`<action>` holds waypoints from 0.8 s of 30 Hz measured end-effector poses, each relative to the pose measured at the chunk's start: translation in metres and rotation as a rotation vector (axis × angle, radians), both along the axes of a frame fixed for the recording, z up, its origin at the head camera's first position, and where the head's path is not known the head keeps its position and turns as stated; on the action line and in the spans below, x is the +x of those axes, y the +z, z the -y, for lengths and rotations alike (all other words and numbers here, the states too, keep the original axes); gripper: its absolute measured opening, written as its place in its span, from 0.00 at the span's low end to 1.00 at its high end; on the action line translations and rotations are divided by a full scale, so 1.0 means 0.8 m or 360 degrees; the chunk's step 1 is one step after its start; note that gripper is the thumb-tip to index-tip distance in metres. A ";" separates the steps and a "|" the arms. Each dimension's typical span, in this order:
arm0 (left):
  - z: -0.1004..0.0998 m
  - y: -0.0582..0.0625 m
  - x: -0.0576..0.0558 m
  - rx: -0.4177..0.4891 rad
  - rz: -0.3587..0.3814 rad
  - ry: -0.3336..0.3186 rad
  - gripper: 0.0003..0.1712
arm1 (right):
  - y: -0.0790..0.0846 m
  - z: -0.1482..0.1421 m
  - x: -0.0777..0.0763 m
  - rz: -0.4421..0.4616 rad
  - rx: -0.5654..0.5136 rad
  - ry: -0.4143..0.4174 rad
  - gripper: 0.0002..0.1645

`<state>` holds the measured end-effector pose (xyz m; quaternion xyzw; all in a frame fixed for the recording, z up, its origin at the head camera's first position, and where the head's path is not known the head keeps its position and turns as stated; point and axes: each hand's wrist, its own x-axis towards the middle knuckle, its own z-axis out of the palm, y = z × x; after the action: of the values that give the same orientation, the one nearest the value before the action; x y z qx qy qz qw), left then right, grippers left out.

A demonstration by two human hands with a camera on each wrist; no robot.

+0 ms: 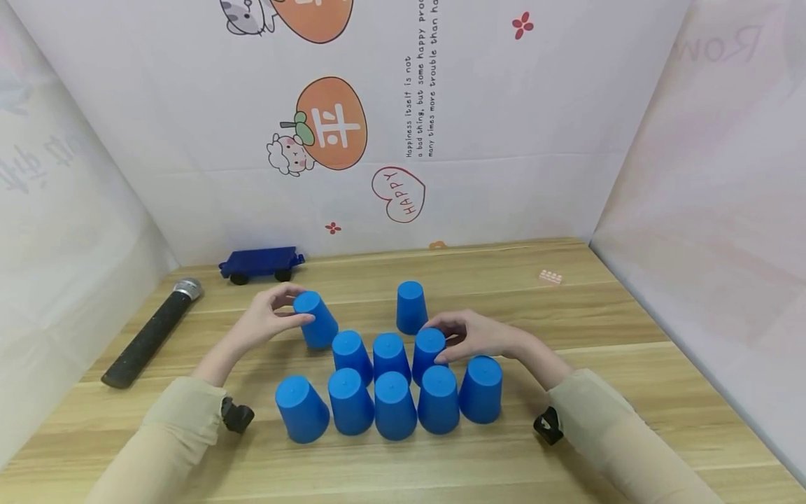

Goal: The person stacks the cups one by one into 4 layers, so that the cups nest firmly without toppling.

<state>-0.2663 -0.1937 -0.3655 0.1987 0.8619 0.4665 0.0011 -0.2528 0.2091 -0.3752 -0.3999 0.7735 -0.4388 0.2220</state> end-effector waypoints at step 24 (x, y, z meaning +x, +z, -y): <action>-0.093 0.004 -0.054 -0.0181 0.0034 -0.0207 0.27 | -0.002 0.000 -0.002 -0.0005 -0.0022 0.0013 0.27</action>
<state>-0.3098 -0.1190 -0.3622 0.2489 0.8722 0.4180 0.0520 -0.2545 0.2092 -0.3764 -0.4052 0.7691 -0.4427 0.2199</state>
